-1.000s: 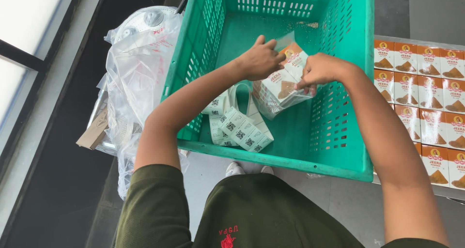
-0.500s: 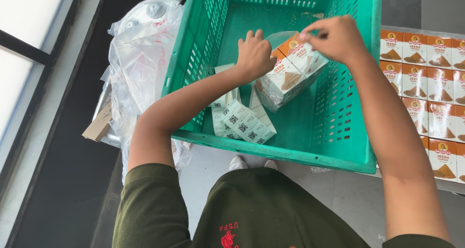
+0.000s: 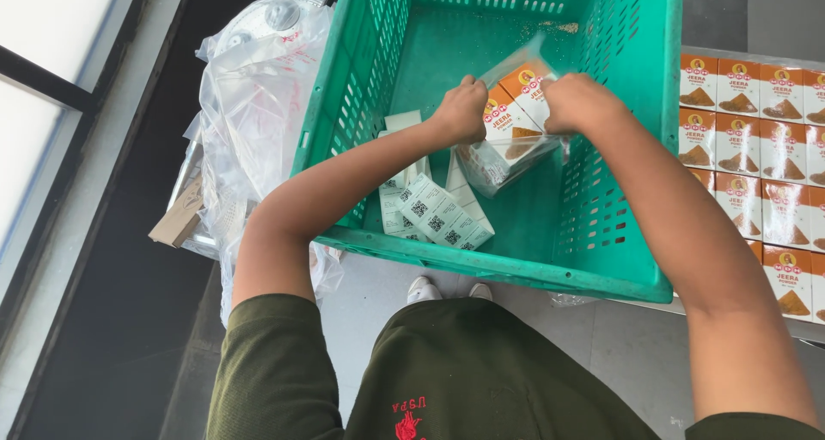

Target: The person repeatedly takes small orange and white boxes from a green plastic basket and places them onto a metal table, arranging them in neat rows. The person handles the boxes by hand, moving them from the basket to the table in a repetitive packing motion.

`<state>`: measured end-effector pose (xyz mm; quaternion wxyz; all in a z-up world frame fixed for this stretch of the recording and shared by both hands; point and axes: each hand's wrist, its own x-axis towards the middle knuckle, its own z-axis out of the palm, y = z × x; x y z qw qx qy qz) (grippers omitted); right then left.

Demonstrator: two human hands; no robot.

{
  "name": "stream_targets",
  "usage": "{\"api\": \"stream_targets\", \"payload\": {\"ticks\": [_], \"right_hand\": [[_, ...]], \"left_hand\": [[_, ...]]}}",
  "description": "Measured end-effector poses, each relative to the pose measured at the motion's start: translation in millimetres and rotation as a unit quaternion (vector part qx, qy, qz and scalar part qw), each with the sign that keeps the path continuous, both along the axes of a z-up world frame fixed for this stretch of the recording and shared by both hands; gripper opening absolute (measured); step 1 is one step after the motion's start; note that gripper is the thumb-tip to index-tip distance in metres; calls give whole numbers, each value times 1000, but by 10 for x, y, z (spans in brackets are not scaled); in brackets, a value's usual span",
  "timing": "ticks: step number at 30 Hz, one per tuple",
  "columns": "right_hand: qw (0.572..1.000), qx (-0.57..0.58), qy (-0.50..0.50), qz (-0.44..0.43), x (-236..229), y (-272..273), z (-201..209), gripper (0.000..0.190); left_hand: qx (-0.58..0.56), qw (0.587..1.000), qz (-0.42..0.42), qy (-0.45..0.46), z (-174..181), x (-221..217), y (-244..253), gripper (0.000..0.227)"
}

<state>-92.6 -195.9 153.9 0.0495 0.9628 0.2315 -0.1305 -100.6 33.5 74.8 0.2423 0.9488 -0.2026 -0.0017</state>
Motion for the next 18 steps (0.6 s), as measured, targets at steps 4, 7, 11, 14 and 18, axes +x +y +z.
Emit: {"api": "stream_targets", "payload": {"ticks": [4, 7, 11, 14, 18], "right_hand": [[990, -128, -23, -54, 263, -192, -333, 111], [967, -130, 166, -140, 63, -134, -69, 50], [951, -142, 194, -193, -440, 158, 613, 69], [959, -144, 176, -167, -333, 59, 401, 62], [994, -100, -25, -38, -188, 8, 178, 46]], "left_hand": [[-32, 999, -2, -36, 21, 116, 11, 43], [-44, 996, -35, -72, 261, 110, 43, 46], [-27, 991, -74, -110, 393, 144, 78, 48], [-1, 992, -69, -105, 434, 144, 130, 49], [-44, 992, -23, -118, 666, 1, 176, 57]]}}
